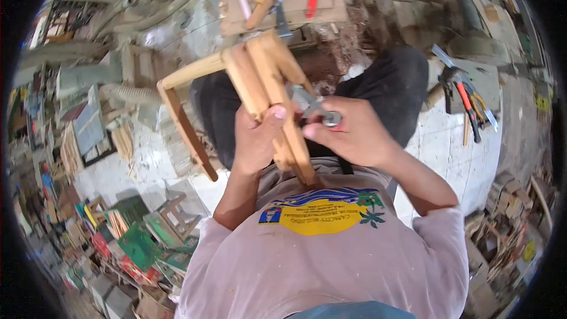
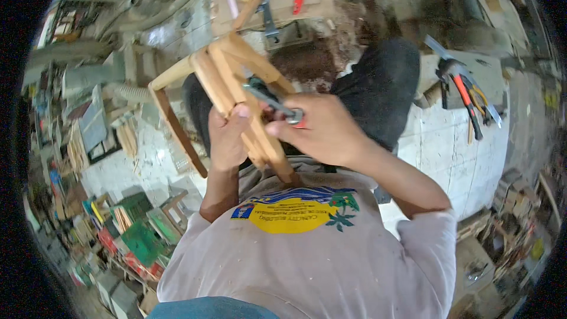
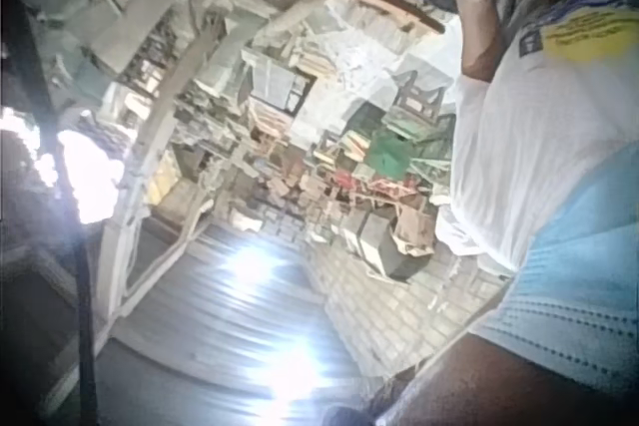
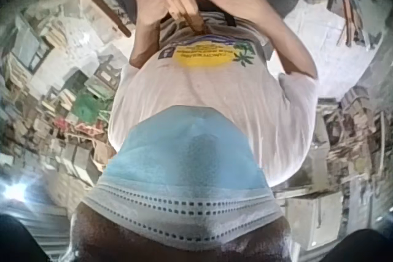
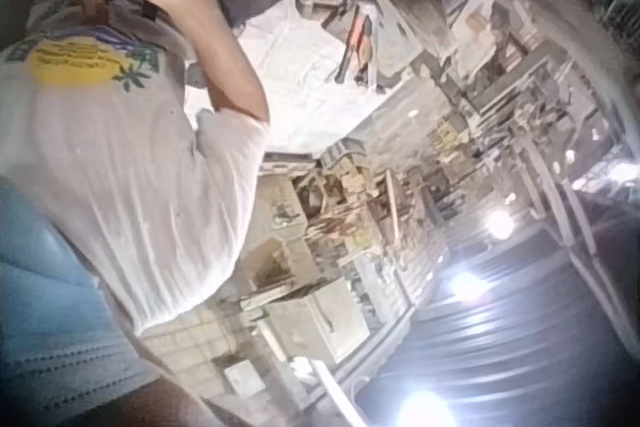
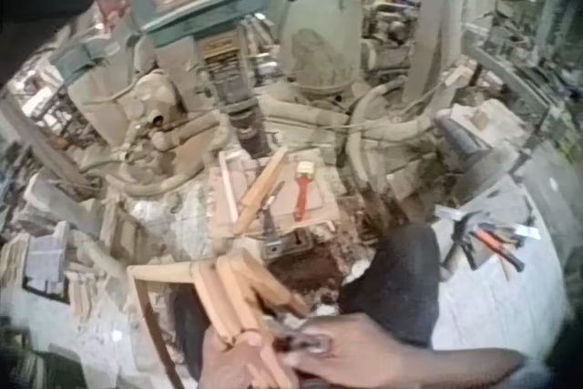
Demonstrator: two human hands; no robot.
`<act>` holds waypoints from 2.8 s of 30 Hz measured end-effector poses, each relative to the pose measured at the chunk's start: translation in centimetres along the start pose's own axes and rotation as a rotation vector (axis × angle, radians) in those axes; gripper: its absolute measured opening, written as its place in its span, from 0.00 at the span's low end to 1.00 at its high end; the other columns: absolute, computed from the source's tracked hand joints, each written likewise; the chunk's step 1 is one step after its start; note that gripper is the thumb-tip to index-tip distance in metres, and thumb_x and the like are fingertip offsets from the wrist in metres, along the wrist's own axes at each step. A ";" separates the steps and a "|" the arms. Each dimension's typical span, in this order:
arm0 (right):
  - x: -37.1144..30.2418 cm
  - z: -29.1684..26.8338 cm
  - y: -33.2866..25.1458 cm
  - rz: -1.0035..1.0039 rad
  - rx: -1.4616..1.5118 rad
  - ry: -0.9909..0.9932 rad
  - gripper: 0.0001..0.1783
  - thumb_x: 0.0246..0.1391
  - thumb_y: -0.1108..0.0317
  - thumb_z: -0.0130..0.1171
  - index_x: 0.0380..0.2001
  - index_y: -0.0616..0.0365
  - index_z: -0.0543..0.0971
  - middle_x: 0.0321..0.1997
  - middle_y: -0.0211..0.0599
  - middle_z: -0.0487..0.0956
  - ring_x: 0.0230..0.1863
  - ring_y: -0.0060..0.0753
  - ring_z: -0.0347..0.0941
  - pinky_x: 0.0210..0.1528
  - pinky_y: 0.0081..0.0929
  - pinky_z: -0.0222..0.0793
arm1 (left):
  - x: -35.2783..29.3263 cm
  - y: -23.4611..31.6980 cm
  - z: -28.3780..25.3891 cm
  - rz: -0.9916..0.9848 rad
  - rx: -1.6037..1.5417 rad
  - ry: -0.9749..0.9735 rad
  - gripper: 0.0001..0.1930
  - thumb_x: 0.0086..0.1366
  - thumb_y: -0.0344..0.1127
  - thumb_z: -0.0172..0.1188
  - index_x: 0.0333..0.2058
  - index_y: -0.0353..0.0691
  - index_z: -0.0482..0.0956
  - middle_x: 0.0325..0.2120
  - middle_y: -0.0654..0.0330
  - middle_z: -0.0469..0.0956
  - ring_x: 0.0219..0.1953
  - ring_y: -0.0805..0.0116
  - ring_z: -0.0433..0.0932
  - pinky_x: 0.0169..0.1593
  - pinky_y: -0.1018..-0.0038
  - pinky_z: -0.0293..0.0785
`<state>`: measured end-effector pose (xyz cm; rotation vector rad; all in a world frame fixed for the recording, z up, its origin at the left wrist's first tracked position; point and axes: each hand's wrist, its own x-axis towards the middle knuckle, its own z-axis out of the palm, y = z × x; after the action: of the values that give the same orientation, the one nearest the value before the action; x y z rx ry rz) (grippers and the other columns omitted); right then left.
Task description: The person assembles a small wooden frame by screwing pieces together and then measuring the structure with a metal ruler. They work on the floor in a cluttered workshop, using a screwdriver to fasten the joints and a ruler to check the alignment of the frame.
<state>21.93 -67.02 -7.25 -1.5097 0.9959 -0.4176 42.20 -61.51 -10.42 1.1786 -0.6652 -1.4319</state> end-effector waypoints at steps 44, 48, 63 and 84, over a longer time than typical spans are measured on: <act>2.7 3.1 5.1 -0.456 -0.023 0.360 0.09 0.45 0.71 0.64 0.32 0.56 0.78 0.33 0.40 0.76 0.36 0.48 0.77 0.34 0.43 0.71 | 2.8 -2.6 -0.4 -0.024 -0.124 -0.085 0.27 0.71 0.39 0.62 0.61 0.32 0.64 0.49 0.50 0.77 0.48 0.60 0.81 0.50 0.62 0.84; 2.1 2.0 5.2 -0.619 -0.123 0.344 0.10 0.43 0.72 0.64 0.33 0.52 0.79 0.35 0.37 0.76 0.36 0.47 0.77 0.36 0.39 0.73 | 3.7 -3.8 -2.8 -0.068 -0.178 -0.099 0.24 0.70 0.40 0.64 0.56 0.32 0.68 0.43 0.50 0.80 0.42 0.60 0.84 0.45 0.62 0.86; -10.8 -34.8 23.1 0.207 0.204 1.292 0.08 0.50 0.70 0.61 0.32 0.62 0.81 0.21 0.32 0.77 0.18 0.29 0.72 0.24 0.29 0.67 | 2.9 -2.0 0.1 -0.103 -0.052 0.036 0.20 0.69 0.37 0.62 0.53 0.32 0.68 0.38 0.48 0.80 0.36 0.54 0.83 0.42 0.60 0.85; 9.1 -10.1 5.2 -0.454 -0.153 0.159 0.54 0.49 0.40 0.70 0.70 0.61 0.62 0.74 0.54 0.62 0.76 0.48 0.54 0.76 0.44 0.50 | 2.1 -1.0 0.7 -0.139 -0.128 -0.143 0.18 0.69 0.40 0.64 0.50 0.33 0.74 0.39 0.52 0.83 0.39 0.60 0.85 0.44 0.64 0.85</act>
<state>17.75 -79.90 -12.47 -1.8688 0.8142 -0.8076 41.39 -63.42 -11.71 1.0465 -0.5888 -1.6633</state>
